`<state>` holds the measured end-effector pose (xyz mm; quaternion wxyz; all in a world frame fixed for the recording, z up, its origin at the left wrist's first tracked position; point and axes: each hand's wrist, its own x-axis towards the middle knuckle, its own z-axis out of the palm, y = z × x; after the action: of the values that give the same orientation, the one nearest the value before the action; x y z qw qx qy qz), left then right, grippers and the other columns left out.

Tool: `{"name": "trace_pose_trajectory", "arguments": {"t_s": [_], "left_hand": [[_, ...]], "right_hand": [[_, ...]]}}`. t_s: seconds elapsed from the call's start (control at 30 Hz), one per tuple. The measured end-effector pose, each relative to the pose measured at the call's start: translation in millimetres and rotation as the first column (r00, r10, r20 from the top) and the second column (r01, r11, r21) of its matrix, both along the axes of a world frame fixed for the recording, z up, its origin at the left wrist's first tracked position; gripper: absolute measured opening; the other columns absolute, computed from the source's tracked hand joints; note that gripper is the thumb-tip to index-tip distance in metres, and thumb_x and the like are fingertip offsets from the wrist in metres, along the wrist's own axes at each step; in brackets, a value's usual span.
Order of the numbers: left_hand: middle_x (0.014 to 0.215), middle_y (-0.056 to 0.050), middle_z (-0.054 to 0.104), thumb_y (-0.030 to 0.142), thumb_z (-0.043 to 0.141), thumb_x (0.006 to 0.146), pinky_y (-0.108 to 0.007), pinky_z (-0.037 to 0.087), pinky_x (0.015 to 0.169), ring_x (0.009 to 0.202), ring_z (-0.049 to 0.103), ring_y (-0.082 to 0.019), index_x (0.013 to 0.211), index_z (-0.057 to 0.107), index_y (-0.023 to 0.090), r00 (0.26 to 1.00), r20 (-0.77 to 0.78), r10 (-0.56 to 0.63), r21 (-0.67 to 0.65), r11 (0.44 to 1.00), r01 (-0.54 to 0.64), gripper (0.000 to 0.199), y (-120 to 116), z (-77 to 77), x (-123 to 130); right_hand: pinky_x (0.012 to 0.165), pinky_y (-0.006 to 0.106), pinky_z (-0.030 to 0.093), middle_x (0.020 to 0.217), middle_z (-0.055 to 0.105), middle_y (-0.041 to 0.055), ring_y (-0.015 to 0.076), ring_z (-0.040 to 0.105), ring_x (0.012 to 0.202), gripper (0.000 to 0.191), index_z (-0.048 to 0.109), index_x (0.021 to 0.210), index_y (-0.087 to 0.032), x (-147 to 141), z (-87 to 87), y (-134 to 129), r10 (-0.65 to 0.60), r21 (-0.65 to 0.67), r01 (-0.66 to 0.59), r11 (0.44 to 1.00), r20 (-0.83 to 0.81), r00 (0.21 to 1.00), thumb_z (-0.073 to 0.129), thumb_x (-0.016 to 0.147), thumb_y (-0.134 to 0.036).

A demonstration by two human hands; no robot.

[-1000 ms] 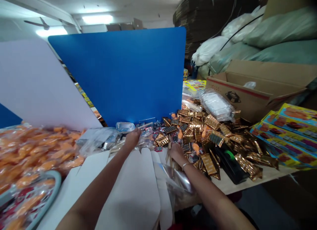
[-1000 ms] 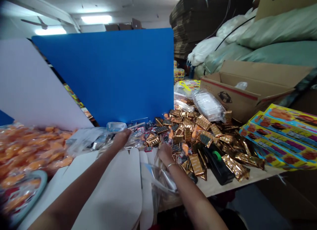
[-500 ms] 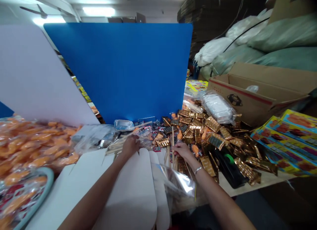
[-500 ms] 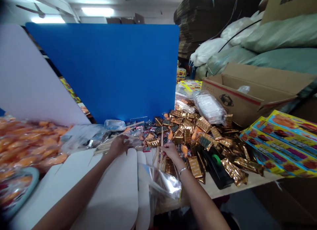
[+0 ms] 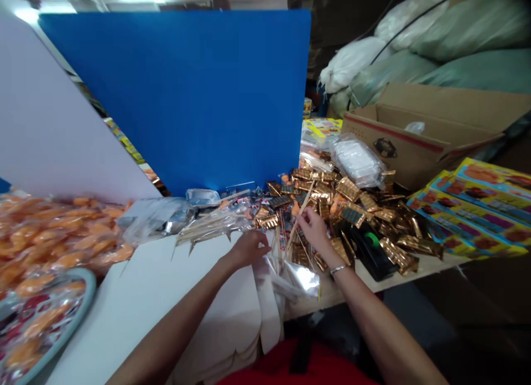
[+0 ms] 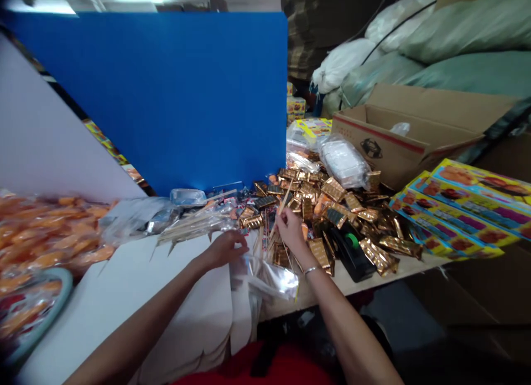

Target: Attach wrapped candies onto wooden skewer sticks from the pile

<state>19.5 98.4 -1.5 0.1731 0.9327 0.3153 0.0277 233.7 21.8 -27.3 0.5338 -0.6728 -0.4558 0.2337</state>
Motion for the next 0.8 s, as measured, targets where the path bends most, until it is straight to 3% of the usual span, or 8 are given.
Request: {"name": "trace_pose_trajectory", "arguments": {"t_s": [0.1, 0.2, 0.3, 0.43, 0.53, 0.67, 0.8], "left_hand": [[0.091, -0.005, 0.069, 0.039, 0.073, 0.069, -0.029, 0.043, 0.081, 0.091, 0.061, -0.024, 0.088, 0.071, 0.022, 0.985, -0.015, -0.175, -0.113, 0.979, 0.172, 0.025, -31, -11.0, 32], [0.092, -0.009, 0.068, 0.034, 0.076, 0.063, -0.031, 0.043, 0.079, 0.092, 0.060, -0.027, 0.088, 0.070, 0.018, 0.972, -0.054, -0.227, -0.147, 0.965, 0.217, 0.031, -52, -28.0, 62], [0.075, -0.007, 0.067, 0.016, 0.066, 0.070, -0.028, 0.042, 0.069, 0.075, 0.061, -0.022, 0.071, 0.068, 0.014, 0.974, -0.095, -0.206, -0.154, 0.970, 0.190, 0.003, -55, -42.6, 79], [0.067, -0.003, 0.066, 0.009, 0.056, 0.076, -0.024, 0.038, 0.061, 0.064, 0.059, -0.016, 0.065, 0.066, 0.015, 0.967, -0.090, -0.237, -0.157, 0.962, 0.222, 0.016, -46, -47.6, 80], [0.072, -0.004, 0.068, 0.011, 0.052, 0.082, -0.025, 0.039, 0.066, 0.070, 0.060, -0.017, 0.067, 0.066, 0.016, 0.958, -0.070, -0.278, -0.125, 0.955, 0.268, 0.020, -45, -41.1, 74], [0.077, -0.006, 0.067, 0.015, 0.049, 0.087, -0.031, 0.038, 0.079, 0.082, 0.060, -0.020, 0.069, 0.063, 0.016, 0.948, -0.040, -0.317, -0.042, 0.948, 0.315, 0.022, -55, -29.9, 65], [0.074, -0.004, 0.063, 0.019, 0.045, 0.091, -0.029, 0.039, 0.075, 0.076, 0.057, -0.017, 0.072, 0.058, 0.016, 0.918, 0.125, -0.376, -0.032, 0.923, 0.383, 0.024, -63, -27.2, 51]], "right_hand": [[0.061, 0.024, 0.047, 0.073, 0.062, 0.0009, 0.0152, 0.062, 0.067, 0.023, 0.056, 0.094, -0.019, 11, 21.2, -29, -0.019, 0.108, 0.020, 0.994, -0.009, 1.000, 0.050, 0.087, -0.039], [0.058, 0.025, 0.048, 0.066, 0.062, 0.0003, 0.0156, 0.062, 0.062, 0.026, 0.060, 0.088, -0.018, 20, 30.4, -58, 0.033, 0.155, -0.017, 0.988, -0.100, 0.994, 0.054, 0.086, -0.044], [0.057, 0.025, 0.049, 0.061, 0.063, -0.0002, 0.0145, 0.060, 0.057, 0.029, 0.063, 0.085, -0.018, 26, 26.1, -81, 0.034, 0.135, 0.003, 0.991, -0.275, 0.961, 0.058, 0.083, -0.046], [0.054, 0.023, 0.047, 0.059, 0.063, -0.0011, 0.0128, 0.058, 0.054, 0.028, 0.067, 0.088, -0.018, 29, 14.5, -96, 0.011, 0.129, 0.043, 0.991, -0.386, 0.922, 0.062, 0.081, -0.045], [0.054, 0.023, 0.046, 0.059, 0.063, -0.0009, 0.0130, 0.058, 0.054, 0.029, 0.069, 0.090, -0.018, 29, 9.4, -92, 0.028, 0.129, 0.028, 0.991, -0.406, 0.914, 0.062, 0.080, -0.044], [0.052, 0.023, 0.045, 0.056, 0.061, -0.0014, 0.0131, 0.056, 0.052, 0.031, 0.069, 0.088, -0.018, 29, 4.8, -64, 0.047, 0.100, -0.008, 0.995, -0.388, 0.920, 0.061, 0.079, -0.046], [0.048, 0.023, 0.042, 0.054, 0.059, -0.0015, 0.0131, 0.054, 0.049, 0.031, 0.067, 0.082, -0.017, 27, 2.5, -31, 0.072, 0.096, -0.039, 0.995, -0.369, 0.927, 0.059, 0.078, -0.047]]}}
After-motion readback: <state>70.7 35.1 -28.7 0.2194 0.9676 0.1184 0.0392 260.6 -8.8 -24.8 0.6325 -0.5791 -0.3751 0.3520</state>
